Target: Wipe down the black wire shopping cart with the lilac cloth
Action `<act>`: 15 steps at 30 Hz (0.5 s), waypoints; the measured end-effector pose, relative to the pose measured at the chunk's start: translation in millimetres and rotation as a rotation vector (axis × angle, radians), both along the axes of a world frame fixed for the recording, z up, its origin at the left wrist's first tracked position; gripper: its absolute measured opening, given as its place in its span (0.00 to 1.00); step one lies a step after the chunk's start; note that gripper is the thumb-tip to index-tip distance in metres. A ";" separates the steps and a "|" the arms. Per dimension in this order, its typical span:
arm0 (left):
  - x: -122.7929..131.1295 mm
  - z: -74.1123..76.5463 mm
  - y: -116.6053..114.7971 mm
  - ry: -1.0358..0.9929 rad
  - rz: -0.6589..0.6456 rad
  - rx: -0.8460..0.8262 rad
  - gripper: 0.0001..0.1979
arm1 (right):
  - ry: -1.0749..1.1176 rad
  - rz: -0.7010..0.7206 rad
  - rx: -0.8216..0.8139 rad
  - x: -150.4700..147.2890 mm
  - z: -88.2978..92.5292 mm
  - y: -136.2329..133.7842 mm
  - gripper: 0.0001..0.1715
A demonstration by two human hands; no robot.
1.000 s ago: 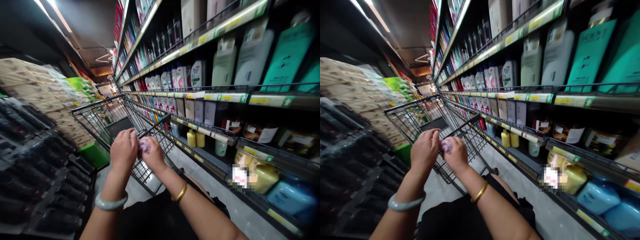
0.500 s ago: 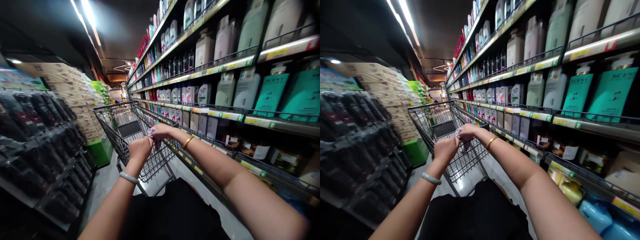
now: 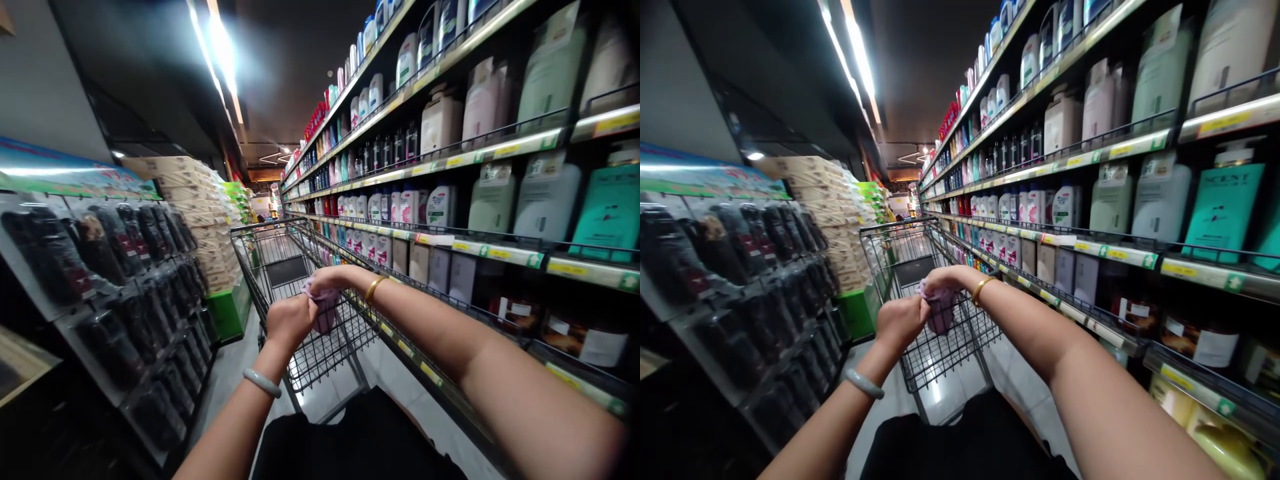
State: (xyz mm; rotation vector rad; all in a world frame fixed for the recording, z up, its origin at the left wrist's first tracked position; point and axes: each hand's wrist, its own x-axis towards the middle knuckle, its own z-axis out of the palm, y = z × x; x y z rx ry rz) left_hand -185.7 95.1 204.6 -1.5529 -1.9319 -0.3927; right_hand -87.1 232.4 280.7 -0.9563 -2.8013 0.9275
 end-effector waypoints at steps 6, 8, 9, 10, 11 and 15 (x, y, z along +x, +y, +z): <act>-21.3 0.6 -9.4 0.005 0.007 0.027 0.24 | -0.058 -0.021 0.097 -12.2 19.7 -4.9 0.24; -28.9 1.6 -13.0 0.002 0.019 0.032 0.25 | 0.054 -0.053 0.108 -14.6 28.0 -8.7 0.22; -32.8 2.2 -14.9 0.000 0.025 0.032 0.25 | 0.117 -0.071 0.104 -15.4 31.8 -11.1 0.20; -36.5 2.6 -16.9 -0.003 0.030 0.030 0.25 | 0.172 -0.089 0.095 -16.0 35.0 -14.0 0.18; -40.0 2.9 -18.8 -0.006 0.036 0.027 0.25 | 0.215 -0.106 0.084 -16.3 37.9 -17.0 0.16; -51.1 2.6 -24.9 -0.025 0.049 0.020 0.26 | 0.274 -0.070 0.015 -16.3 47.4 -25.9 0.12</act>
